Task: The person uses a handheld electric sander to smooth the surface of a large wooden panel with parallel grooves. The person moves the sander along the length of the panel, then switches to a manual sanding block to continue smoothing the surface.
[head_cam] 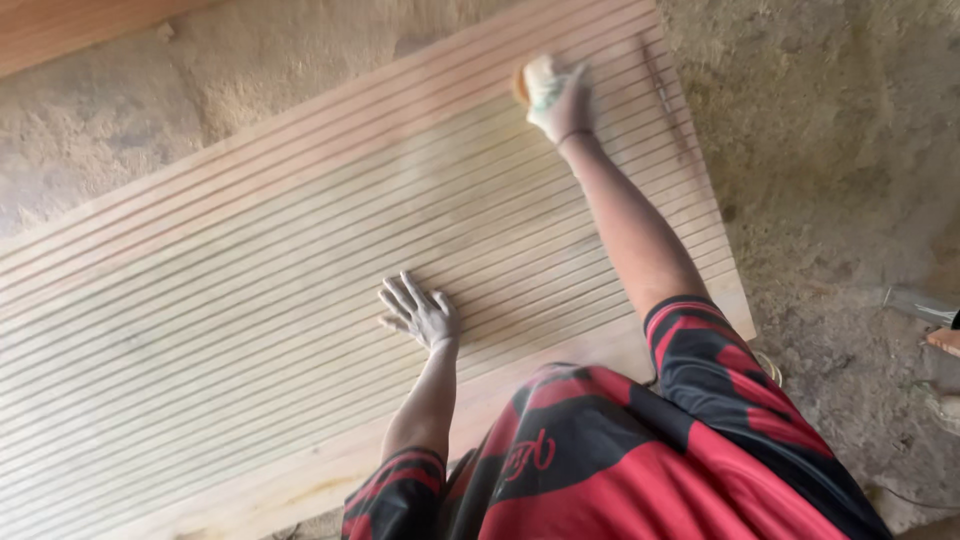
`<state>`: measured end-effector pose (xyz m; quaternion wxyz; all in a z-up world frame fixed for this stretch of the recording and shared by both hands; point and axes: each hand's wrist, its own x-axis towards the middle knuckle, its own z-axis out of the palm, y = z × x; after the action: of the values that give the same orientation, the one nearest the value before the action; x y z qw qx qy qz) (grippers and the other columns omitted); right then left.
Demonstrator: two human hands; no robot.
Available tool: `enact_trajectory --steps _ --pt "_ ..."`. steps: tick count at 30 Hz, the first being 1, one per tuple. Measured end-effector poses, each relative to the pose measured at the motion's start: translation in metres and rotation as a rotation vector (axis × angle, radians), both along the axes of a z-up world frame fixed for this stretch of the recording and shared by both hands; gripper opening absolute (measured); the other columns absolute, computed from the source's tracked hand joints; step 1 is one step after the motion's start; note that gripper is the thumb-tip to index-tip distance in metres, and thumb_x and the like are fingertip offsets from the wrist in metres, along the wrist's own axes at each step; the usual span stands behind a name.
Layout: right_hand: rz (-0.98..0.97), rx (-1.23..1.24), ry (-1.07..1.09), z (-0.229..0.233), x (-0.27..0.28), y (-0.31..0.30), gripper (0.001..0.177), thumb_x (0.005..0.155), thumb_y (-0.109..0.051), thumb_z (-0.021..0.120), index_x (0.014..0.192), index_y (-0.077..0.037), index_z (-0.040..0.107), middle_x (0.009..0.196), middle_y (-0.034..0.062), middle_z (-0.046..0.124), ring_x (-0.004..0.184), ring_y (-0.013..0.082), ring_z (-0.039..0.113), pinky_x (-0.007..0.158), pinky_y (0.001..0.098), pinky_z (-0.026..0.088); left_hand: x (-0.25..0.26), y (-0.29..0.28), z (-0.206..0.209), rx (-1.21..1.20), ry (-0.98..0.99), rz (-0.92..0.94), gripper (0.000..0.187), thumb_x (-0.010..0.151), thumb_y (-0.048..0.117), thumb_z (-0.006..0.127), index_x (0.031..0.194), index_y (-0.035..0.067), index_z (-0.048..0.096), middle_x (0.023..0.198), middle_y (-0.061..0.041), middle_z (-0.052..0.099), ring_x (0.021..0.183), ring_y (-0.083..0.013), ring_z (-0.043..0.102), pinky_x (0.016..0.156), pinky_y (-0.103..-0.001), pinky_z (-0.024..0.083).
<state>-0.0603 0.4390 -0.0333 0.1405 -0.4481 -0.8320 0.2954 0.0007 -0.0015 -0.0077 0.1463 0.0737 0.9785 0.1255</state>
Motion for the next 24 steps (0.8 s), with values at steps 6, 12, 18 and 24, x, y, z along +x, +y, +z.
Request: enact_trajectory --steps 6,12,18,24 --pt "0.212 -0.008 -0.027 0.026 -0.052 -0.107 0.094 0.064 -0.028 0.093 0.131 0.001 0.034 0.114 0.0227 0.069 0.100 0.0432 0.065 0.081 0.0513 0.055 0.000 0.005 0.002 -0.012 -0.011 -0.003 0.079 0.096 0.037 0.051 0.165 0.018 0.017 0.174 -0.014 0.000 0.159 -0.0353 -0.007 0.119 -0.067 -0.009" --pt "0.387 -0.138 -0.213 0.028 -0.067 -0.139 0.086 0.070 -0.029 0.089 0.132 -0.005 0.034 0.110 0.0220 0.071 0.103 0.0418 0.068 0.087 0.0531 0.055 0.003 -0.001 0.005 0.017 -0.030 0.017 0.083 0.094 0.037 0.053 0.166 0.020 0.014 0.174 -0.013 -0.001 0.159 -0.0342 -0.008 0.121 -0.065 -0.008" --pt "0.359 0.018 0.042 0.003 -0.052 -0.068 0.095 0.062 -0.029 0.094 0.130 -0.002 0.033 0.111 0.0185 0.074 0.096 0.0439 0.069 0.081 0.0543 0.056 0.003 -0.001 0.003 0.025 -0.005 0.014 0.084 0.094 0.037 0.054 0.166 0.020 0.015 0.174 -0.012 0.000 0.160 -0.0335 -0.007 0.122 -0.065 -0.008" --pt "0.136 -0.029 -0.069 0.006 -0.003 0.033 0.108 0.061 -0.033 0.100 0.137 0.000 0.032 0.113 0.0245 0.070 0.103 0.0426 0.069 0.089 0.0483 0.058 0.005 -0.003 -0.001 -0.003 0.015 0.005 0.083 0.095 0.036 0.054 0.166 0.020 0.017 0.175 -0.012 0.000 0.160 -0.0337 -0.006 0.122 -0.065 -0.007"
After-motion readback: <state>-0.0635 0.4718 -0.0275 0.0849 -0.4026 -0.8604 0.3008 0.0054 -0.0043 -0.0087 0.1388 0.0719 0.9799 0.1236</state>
